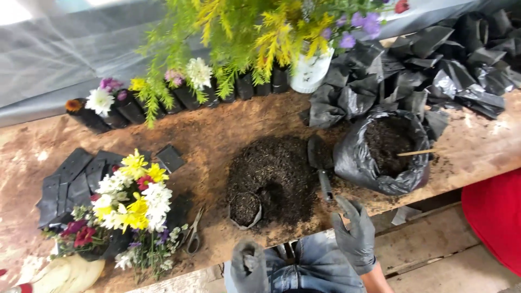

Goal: The person scoops soil from a large bag into a small black plastic pot using a wooden stick. They then place a white flower into the pot and add more soil around it, patting it down with gloved hands.

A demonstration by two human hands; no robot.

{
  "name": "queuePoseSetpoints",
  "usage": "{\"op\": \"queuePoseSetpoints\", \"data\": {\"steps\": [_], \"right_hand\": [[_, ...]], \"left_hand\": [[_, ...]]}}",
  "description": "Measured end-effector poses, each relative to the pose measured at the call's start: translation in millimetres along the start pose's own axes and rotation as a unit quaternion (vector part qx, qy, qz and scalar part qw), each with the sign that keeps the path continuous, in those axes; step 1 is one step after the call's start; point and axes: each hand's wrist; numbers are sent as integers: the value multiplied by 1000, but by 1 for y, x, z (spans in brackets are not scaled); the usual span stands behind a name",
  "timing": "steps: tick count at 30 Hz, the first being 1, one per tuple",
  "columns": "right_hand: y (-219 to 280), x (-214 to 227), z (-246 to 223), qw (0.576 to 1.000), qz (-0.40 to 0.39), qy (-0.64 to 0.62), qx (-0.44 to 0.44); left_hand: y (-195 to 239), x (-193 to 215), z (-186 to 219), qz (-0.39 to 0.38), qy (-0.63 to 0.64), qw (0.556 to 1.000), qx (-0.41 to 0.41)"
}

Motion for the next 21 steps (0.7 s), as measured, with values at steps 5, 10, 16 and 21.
{"op": "queuePoseSetpoints", "data": {"steps": [5, 10, 16, 21], "right_hand": [[-14, -2, -16, 988, 0, 47, -146], [-9, -12, -11, 996, 74, 40, -23], [-11, -25, -12, 995, 101, 14, 1], [-14, -24, -3, 996, 83, 14, -31]], "left_hand": [[-19, 19, 3, 44, 3, 992, -118], [-53, 18, 6, -42, 1, 984, -175], [-122, -6, -24, 3, -6, 885, -465], [-122, -6, -14, -38, 71, 907, -414]]}}
Point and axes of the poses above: each hand's wrist, its own y-axis away from the middle knuckle, its own x-axis out of the back of the hand, z = x × y, and after that the axes turned 12 degrees about -z, right-handed
